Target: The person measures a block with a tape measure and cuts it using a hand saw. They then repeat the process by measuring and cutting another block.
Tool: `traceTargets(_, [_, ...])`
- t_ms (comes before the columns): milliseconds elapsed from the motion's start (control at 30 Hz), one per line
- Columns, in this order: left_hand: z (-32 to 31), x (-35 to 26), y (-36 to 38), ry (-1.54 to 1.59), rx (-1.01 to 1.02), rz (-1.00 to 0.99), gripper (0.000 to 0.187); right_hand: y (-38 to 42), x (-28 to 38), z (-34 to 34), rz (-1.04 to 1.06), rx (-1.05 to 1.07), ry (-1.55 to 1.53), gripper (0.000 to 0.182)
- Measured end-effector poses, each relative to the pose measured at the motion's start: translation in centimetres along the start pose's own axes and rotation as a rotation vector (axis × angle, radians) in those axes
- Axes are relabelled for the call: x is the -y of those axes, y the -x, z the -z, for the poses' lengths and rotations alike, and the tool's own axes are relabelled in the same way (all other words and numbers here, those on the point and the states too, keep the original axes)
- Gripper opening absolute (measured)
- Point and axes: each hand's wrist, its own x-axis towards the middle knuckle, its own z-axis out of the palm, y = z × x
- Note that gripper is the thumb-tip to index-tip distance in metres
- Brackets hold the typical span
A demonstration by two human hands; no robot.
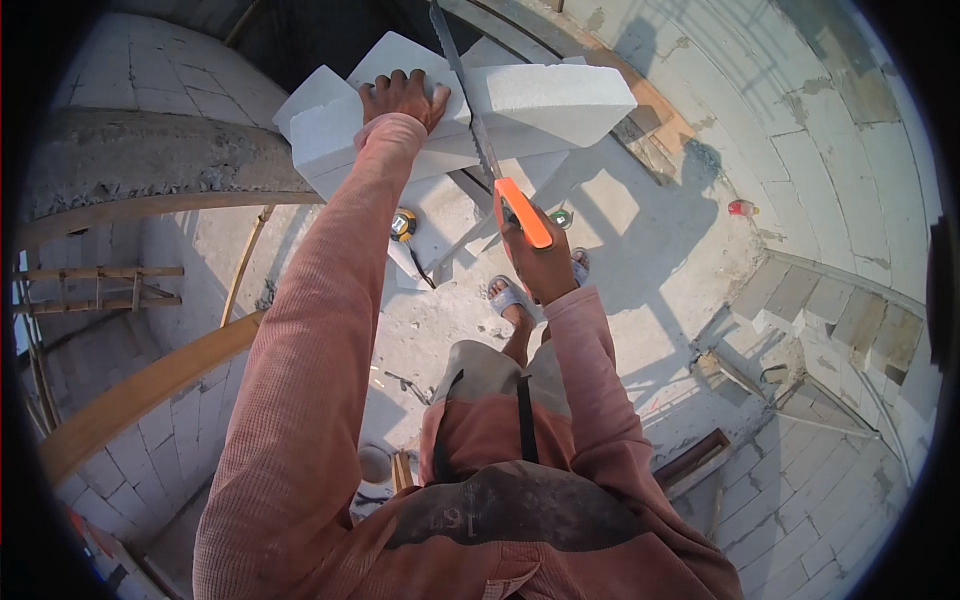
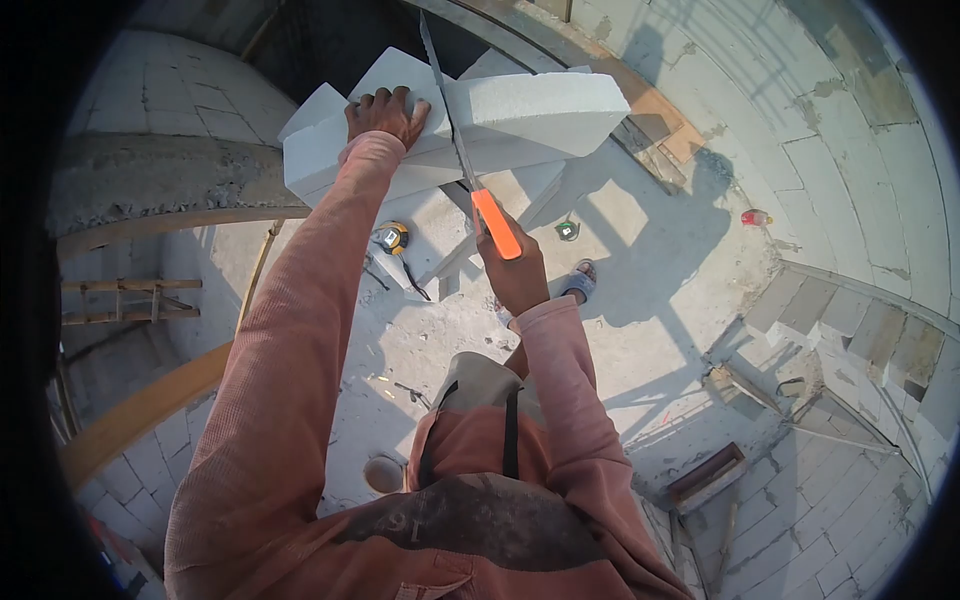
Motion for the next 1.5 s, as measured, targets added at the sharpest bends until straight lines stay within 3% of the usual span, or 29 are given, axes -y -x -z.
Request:
traceTargets(33, [-0.5, 0.1, 1.1, 0.005, 0.020, -0.013, 0.058, 1.5, -0.7, -0.9, 0.025, -0.028, 0.063, 0.047])
traceTargets(67, [-0.2, 0.7, 1.0, 0.000, 0.005, -0.014, 0.058, 2.6, -0.8, -1.4, -0.102, 0.025, -0.013, 0.052])
traceTargets(133, [-0.3, 1.0, 1.5, -0.013, -0.014, 0.005, 0.058, 5.7, -2.0, -2.7, -0.020, -0.040, -0.053, 0.053])
traceTargets(233, [-0.7, 0.5, 1.0, 0.000, -0.024, -0.008, 0.057, 16.6, -3.6, 0.8, -0.100, -0.029, 0.052, 0.050])
traceTargets(267, [-0.5, 0.5, 0.9, 0.001, -0.028, -0.006, 0.057, 18.5, -3.4, 2.1, -0.020, -0.037, 0.132, 0.049])
traceTargets(367, [-0.9, 0.9, 1.7, -0.005, -0.010, -0.006, 0.057, 18.9, -0.1, 4.2, -0.162, 0.023, 0.037, 0.046])
traceTargets(400, [-0.6, 0.7, 1.1, -0.005, -0.023, -0.011, 0.056, 17.1, -0.1, 4.1, -0.051, 0.020, 0.106, 0.045])
traceTargets(500, [-1.9, 1.1, 1.0, 0.013, -0.126, -0.035, 0.058, 9.2, 2.0, 3.3, -0.173, 0.039, -0.030, 0.040])
traceTargets(567, [-1.0, 0.9, 1.0, -0.006, -0.056, -0.019, 0.056, 3.3, 4.2, 2.6, -0.166, 0.089, -0.098, 0.037])
traceTargets(667, [-0.6, 1.0, 0.3, -0.015, -0.015, -0.008, 0.055, -3.9, 8.0, 2.1, -0.440, 0.206, -0.114, 0.027])
traceTargets(767, [-0.8, 0.2, 1.0, -0.013, -0.010, -0.021, 0.056, -2.8, 6.8, 2.3, -0.387, 0.184, -0.109, 0.024])
traceTargets(867, [-0.5, 0.9, 0.8, -0.021, -0.011, -0.018, 0.057, 5.7, 7.1, 4.1, -0.163, 0.057, -0.090, 0.036])
traceTargets(967, [-1.0, 0.9, 1.0, 0.009, -0.037, -0.016, 0.057, 10.4, 8.6, 6.6, -0.362, 0.076, -0.119, 0.041])
traceTargets(1067, [-0.8, 1.1, 1.1, 0.003, -0.035, -0.016, 0.057, 7.0, 8.6, 6.0, -0.288, 0.088, -0.127, 0.033])
traceTargets(1200, [-0.3, 0.7, 0.7, -0.007, -0.002, -0.011, 0.057, -3.7, 9.0, 2.2, -0.468, 0.187, -0.068, 0.023])
traceTargets(1233, [-0.3, 0.7, 0.6, -0.011, 0.005, -0.006, 0.057, -4.2, 8.6, 1.9, -0.416, 0.182, -0.051, 0.023])
traceTargets(1300, [-2.1, 0.6, 1.2, -0.001, -0.047, -0.041, 0.057, -3.6, 6.7, 2.2, -0.331, 0.166, 0.004, 0.023])
traceTargets(1367, [-1.3, 1.3, -0.4, -0.006, -0.105, -0.040, 0.057, -0.4, 3.9, 1.3, 0.035, 0.035, -0.002, 0.035])
traceTargets(1400, [-1.0, 1.2, 0.0, -0.010, -0.085, -0.035, 0.056, 2.0, 4.8, 1.3, -0.185, 0.029, -0.046, 0.043])
traceTargets(1500, [-0.6, 0.9, 1.1, -0.009, -0.034, -0.036, 0.056, 8.2, 2.2, 1.8, -0.107, 0.005, -0.035, 0.042])
